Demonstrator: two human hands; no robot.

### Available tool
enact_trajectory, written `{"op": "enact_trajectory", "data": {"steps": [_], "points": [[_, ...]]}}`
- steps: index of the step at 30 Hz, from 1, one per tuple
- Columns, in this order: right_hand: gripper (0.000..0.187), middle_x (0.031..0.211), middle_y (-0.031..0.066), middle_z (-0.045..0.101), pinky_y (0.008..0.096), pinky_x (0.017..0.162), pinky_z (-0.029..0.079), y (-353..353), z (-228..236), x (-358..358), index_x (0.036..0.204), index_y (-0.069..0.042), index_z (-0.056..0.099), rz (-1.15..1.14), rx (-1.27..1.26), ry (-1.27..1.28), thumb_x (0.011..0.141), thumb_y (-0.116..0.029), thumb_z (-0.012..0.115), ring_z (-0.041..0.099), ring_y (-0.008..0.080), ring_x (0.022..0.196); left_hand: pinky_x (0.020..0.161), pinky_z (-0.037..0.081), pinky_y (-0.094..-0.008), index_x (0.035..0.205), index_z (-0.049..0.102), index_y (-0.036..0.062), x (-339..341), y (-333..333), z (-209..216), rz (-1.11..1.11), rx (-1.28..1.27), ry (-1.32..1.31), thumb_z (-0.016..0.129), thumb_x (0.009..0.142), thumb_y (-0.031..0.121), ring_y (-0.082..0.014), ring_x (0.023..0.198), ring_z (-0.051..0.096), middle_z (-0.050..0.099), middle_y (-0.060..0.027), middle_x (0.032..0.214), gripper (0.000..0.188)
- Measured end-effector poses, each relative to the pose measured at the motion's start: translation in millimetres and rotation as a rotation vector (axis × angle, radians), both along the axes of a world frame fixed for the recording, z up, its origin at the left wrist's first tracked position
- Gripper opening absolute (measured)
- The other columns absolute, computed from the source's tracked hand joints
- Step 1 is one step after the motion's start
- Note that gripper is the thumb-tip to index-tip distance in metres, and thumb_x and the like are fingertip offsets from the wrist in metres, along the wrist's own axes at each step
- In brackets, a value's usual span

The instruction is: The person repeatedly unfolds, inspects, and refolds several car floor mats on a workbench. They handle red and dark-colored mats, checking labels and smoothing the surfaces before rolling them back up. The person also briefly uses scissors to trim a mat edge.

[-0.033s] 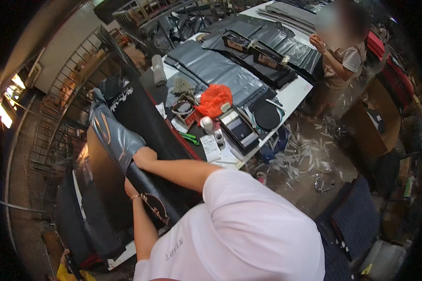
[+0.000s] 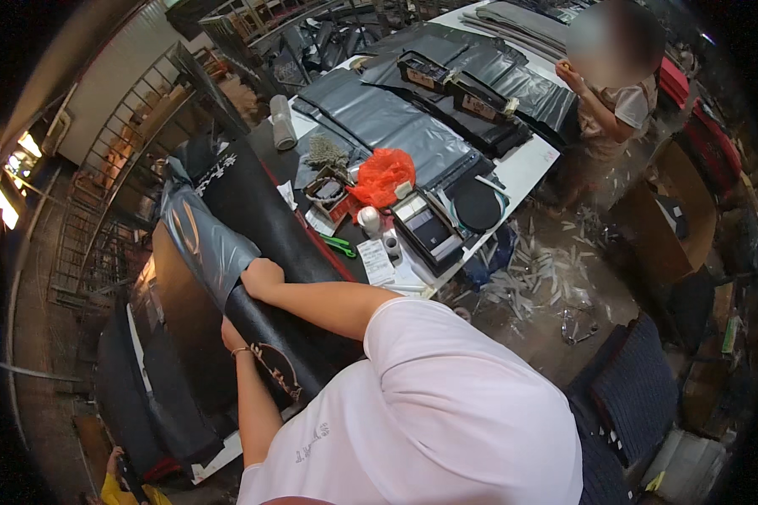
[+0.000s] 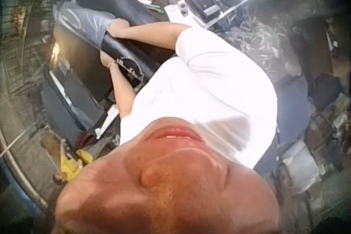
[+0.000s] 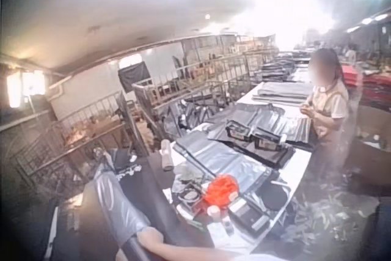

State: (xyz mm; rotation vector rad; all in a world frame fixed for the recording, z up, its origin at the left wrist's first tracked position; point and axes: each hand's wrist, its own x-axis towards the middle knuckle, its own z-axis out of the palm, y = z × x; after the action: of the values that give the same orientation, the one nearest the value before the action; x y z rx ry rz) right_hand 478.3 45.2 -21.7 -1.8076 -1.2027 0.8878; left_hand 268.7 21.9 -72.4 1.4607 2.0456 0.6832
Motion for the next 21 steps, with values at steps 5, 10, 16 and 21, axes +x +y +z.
{"op": "enact_trajectory", "data": {"steps": [5, 10, 16, 21], "points": [[0.023, 0.088, 0.0202, 0.068, 0.0508, 0.079, 0.054, -27, -21, 27, 0.086, -0.002, 0.069, 0.105, 0.51, 0.122, 0.088, -0.024, 0.071, 0.067, 0.0432, 0.087, 0.094, 0.051, -0.05, 0.127, 0.074, 0.0143, -12, 19, -8, 0.12, -0.006, 0.19, 0.039, 0.106, 0.058, -0.0403, 0.111, 0.07, 0.076, -0.0185, 0.12, 0.06], [0.056, 0.112, 0.0176, 0.053, 0.0459, 0.079, 0.057, -15, 10, 57, 0.117, -0.007, 0.05, 0.069, 0.529, -0.211, 0.073, -0.016, 0.085, 0.065, 0.0396, 0.098, 0.094, 0.051, -0.0452, 0.123, 0.075, 0.0009, -2, 15, -13, 0.269, 0.045, 0.028, 0.042, 0.108, 0.051, -0.0346, 0.106, 0.073, 0.078, -0.0201, 0.113, 0.062], [0.021, 0.102, 0.019, 0.073, 0.0463, 0.078, 0.061, 80, -11, 40, 0.106, -0.004, 0.069, 0.171, 0.268, -0.368, 0.087, -0.012, 0.069, 0.074, 0.0354, 0.094, 0.097, 0.051, -0.0416, 0.126, 0.073, -0.0037, 29, 22, 27, 0.092, 0.055, 0.023, 0.045, 0.107, 0.053, -0.0297, 0.104, 0.072, 0.078, -0.0167, 0.114, 0.066], [0.016, 0.097, 0.0198, 0.078, 0.0464, 0.079, 0.061, 32, -5, 10, 0.095, -0.005, 0.077, 0.437, 0.284, -0.358, 0.089, -0.011, 0.064, 0.076, 0.036, 0.094, 0.094, 0.054, -0.0379, 0.124, 0.073, -0.0036, -68, 1, -8, 0.24, 0.093, -0.535, 0.044, 0.108, 0.045, -0.0264, 0.1, 0.072, 0.076, -0.0117, 0.115, 0.059]]}}
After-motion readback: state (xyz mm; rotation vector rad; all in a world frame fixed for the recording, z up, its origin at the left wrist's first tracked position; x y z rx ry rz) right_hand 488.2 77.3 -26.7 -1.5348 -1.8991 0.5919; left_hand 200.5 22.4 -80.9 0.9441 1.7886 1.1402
